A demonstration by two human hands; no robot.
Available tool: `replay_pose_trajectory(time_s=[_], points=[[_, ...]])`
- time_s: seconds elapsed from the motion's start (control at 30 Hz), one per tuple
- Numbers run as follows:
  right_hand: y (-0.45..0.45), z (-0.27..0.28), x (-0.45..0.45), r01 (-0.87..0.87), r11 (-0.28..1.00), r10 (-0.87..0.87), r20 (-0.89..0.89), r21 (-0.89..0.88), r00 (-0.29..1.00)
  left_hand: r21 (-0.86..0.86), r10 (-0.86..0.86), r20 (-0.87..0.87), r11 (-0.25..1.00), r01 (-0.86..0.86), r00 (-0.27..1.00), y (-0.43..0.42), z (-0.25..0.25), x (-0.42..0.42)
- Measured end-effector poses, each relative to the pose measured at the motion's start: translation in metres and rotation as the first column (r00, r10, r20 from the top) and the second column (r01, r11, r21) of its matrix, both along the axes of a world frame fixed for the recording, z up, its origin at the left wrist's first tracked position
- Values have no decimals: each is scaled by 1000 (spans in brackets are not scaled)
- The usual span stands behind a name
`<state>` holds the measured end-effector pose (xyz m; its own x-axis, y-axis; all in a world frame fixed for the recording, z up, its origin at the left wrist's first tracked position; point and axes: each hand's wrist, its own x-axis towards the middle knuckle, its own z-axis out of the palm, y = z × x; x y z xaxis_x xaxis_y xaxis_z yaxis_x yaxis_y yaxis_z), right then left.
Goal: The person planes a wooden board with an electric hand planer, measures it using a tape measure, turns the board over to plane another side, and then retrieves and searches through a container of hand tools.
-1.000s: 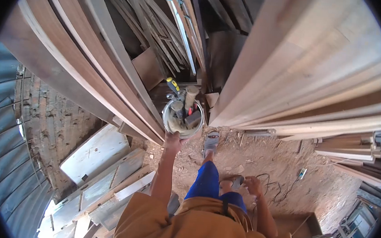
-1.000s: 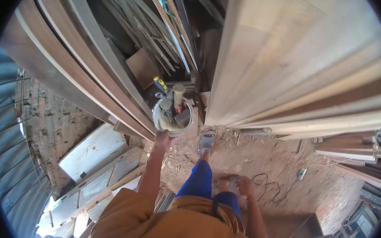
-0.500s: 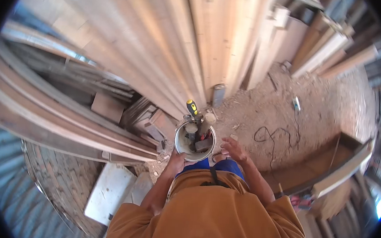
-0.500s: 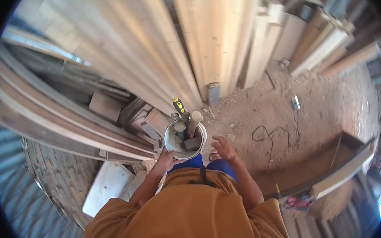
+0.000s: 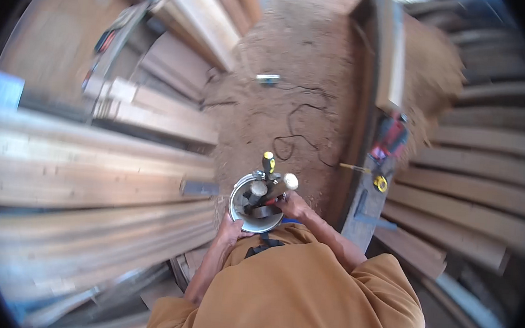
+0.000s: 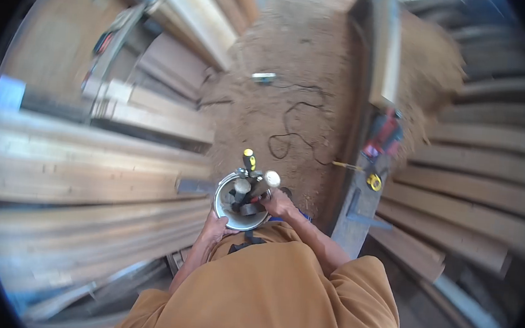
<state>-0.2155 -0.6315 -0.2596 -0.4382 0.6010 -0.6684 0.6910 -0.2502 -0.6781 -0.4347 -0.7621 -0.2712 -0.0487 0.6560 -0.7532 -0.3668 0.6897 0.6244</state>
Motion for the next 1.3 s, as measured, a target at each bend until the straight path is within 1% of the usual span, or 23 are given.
replay_pose_trajectory(time_s=[0.07, 0.1, 0.17, 0.2, 0.23, 0.3, 0.33, 0.37, 0.4, 0.47, 0.57, 0.67, 0.7, 0.8, 0.83, 0.93, 0.97, 1.0, 1.07, 1.17, 1.2, 1.27, 1.3], points=[[-13, -27, 18, 196, 975, -184, -115, 104, 976, -39, -176, 50, 983, 178, 983, 41, 24, -5], [-10, 10, 26, 240, 970, -241, 73, 24, 968, -48, -252, 88, 965, 256, 964, 51, 10, -5], [-35, 5, 40, 373, 924, -382, 133, 83, 915, -31, -451, 111, 889, 457, 886, 76, 15, -8], [-47, -4, 59, 434, 893, -448, 152, 117, 881, -19, -543, 110, 836, 548, 833, 91, 12, 10], [-62, 11, 66, 513, 816, -551, 90, 266, 830, 20, -591, 102, 805, 593, 800, 100, 21, 25], [-76, 30, 72, 630, 737, -676, 255, 246, 691, 62, -724, 156, 686, 725, 672, 125, 32, 35], [-91, 20, 83, 685, 689, -722, 308, 239, 619, 81, -780, 154, 622, 779, 607, 131, 27, 51], [-111, 4, 106, 731, 632, -775, 235, 258, 587, 73, -798, 71, 602, 795, 598, 132, 41, 85], [-123, 6, 114, 739, 599, -800, 267, 307, 538, 104, -848, 36, 529, 842, 528, 135, 48, 103], [-139, 56, 123, 836, 405, -911, 87, 370, 403, 162, -928, -25, 364, 917, 373, 138, 53, 146], [-183, 31, 147, 880, 228, -973, 131, 417, 190, 247, -969, -27, 233, 940, 247, 135, 62, 194], [-214, 32, 164, 954, -52, -971, 210, 295, -118, 300, -990, -82, 86, 950, 115, 121, 29, 237], [-240, -12, 179, 912, -52, -969, 201, 408, -145, 345, -987, -87, 95, 934, 133, 114, 33, 250], [-262, -17, 206, 885, -59, -955, 231, 461, -184, 346, -997, -10, 63, 936, 71, 93, -13, 295], [-270, -22, 212, 886, -66, -953, 235, 459, -193, 329, -994, 32, 112, 938, 108, 85, 3, 302], [-279, 7, 227, 928, -299, -922, 182, 223, -341, 301, -992, -127, -34, 953, 5, 69, -11, 325], [-287, -4, 238, 932, -303, -920, 192, 198, -340, 315, -997, -52, 45, 948, 65, 63, -13, 335], [-292, -10, 244, 948, -211, -944, 202, 239, -261, 267, -996, -86, 7, 964, 31, 61, -15, 340], [-301, -19, 261, 945, -25, -969, 226, 326, -104, 175, -988, -151, -70, 982, -43, 63, 12, 358], [-321, -28, 275, 1000, -19, -1000, 13, 16, -19, 375, -843, -521, -88, 923, 132, 60, -69, 353], [-326, -24, 277, 995, 3, -1000, 11, 99, 2, 353, -788, -599, -100, 930, 142, 57, -52, 358], [-336, 6, 284, 966, 40, -999, 14, 254, 38, 297, -659, -738, -122, 947, 147, 49, 20, 371], [-339, 27, 296, 993, 82, -986, 151, 84, 69, 279, -478, -868, -255, 926, 130, 44, 40, 376]])
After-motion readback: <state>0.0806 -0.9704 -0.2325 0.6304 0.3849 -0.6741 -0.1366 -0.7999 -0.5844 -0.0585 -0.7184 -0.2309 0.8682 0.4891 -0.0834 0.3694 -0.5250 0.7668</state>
